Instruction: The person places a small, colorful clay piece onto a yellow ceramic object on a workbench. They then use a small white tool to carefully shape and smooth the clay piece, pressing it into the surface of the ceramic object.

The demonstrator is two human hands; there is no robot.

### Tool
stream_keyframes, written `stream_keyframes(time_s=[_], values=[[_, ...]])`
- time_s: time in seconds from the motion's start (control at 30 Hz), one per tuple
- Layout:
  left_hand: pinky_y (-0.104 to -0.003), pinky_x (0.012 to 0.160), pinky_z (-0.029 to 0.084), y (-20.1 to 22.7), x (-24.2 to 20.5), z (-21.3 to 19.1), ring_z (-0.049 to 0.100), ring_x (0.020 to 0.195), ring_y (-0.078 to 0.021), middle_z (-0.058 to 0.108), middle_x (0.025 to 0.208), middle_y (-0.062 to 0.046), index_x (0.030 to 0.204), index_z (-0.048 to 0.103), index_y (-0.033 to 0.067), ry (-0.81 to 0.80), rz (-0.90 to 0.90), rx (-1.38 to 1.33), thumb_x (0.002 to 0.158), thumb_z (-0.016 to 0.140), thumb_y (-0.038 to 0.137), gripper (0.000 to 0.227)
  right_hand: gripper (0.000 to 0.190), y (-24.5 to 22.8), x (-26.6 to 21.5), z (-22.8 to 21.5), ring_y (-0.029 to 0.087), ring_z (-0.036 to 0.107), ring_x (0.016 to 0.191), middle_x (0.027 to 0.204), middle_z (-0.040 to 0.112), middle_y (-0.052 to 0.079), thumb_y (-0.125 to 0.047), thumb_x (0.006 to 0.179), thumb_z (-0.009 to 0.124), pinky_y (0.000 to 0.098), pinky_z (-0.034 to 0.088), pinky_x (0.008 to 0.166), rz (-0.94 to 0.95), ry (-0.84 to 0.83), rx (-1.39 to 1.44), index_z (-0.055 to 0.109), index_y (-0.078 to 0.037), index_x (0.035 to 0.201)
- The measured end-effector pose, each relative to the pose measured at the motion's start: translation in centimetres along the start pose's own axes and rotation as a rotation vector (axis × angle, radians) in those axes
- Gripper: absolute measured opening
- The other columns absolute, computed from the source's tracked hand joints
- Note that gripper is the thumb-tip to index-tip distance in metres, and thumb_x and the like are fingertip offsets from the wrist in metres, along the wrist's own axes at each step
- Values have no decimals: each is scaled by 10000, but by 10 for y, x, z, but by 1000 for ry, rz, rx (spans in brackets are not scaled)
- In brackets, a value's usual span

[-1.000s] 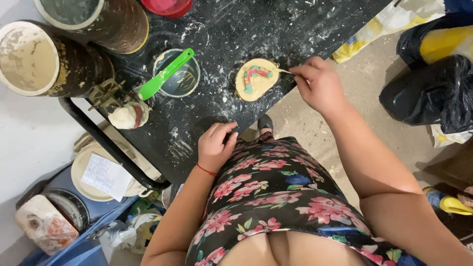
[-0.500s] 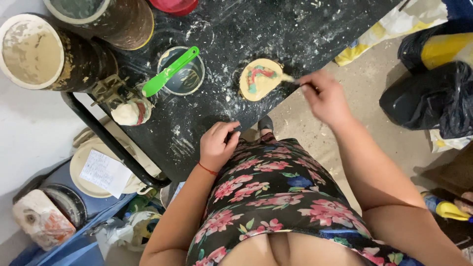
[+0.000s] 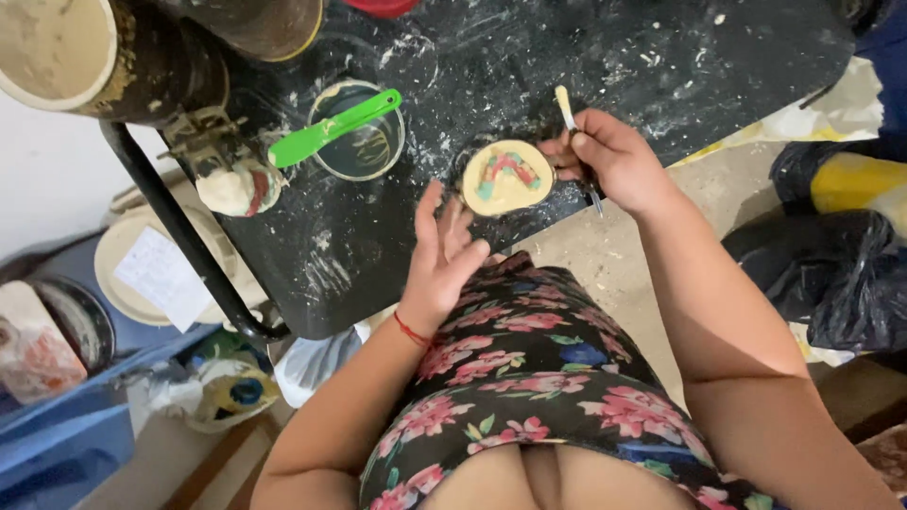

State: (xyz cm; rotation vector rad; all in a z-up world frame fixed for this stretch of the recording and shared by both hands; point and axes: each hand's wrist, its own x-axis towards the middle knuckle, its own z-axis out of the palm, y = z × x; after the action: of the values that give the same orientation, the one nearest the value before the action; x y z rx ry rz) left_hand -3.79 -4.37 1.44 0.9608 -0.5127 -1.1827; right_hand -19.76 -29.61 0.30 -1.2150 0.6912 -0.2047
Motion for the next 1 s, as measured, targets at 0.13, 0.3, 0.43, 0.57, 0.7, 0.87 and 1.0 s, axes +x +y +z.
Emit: stream_keyframes(time_s=[0.13,0.3,0.43,0.57,0.7,0.87,1.0], values=[[-581,1247,204,35,48,6,168,1625,-380,197,1721,-279,1646,45,160,135,-100,402,963,695,345,961,153,-2,-28,9,226,747,894,1056,736,128,-115,1133,405,313,659,814,22,-14,-129,539,-43,1154],[-532,1162,420,41,107,2,409,1534,-406,243,1747,-252,1666,14,259,-174,6,658,920,845,261,1117,216,-17,-38,7,194,754,980,1063,765,98,-69,1108,385,294,665,888,126,-39,-300,593,-18,1138],[-645,1270,287,16,92,3,440,1522,-514,277,1711,-318,1670,-17,114,-209,241,1062,582,1002,642,1581,180,-16,-10,-28,252,731,1065,1160,714,177,-30,1140,302,300,658,915,41,19,-141,481,-40,1136],[-554,1096,356,-24,54,4,383,1546,-376,175,1754,-186,1673,30,70,7,96,1565,720,797,729,1390,152,-25,17,-20,274,678,1277,1373,663,184,-102,1115,354,344,588,961,-22,-74,-58,506,-115,1119],[-535,1060,456,-42,46,-17,368,1598,-347,264,1736,-182,1681,104,73,31,335,1495,812,941,324,1232,103,-7,42,-14,257,663,1285,1408,644,172,-220,1107,449,394,582,1053,-30,-176,10,519,-144,1106],[-532,1238,423,-15,70,-52,385,1556,-382,330,1683,-223,1675,107,75,-159,365,1436,769,960,141,1245,133,-17,11,-9,229,718,1197,1333,694,159,-108,1123,372,303,627,929,11,-55,-104,505,-101,1135],[-485,1160,507,6,78,-62,413,1561,-409,313,1706,-178,1697,110,173,-246,353,1337,782,702,-180,1146,139,-14,-13,-8,261,747,1115,1252,715,201,-64,1119,349,309,639,887,72,22,-126,488,-77,1117]])
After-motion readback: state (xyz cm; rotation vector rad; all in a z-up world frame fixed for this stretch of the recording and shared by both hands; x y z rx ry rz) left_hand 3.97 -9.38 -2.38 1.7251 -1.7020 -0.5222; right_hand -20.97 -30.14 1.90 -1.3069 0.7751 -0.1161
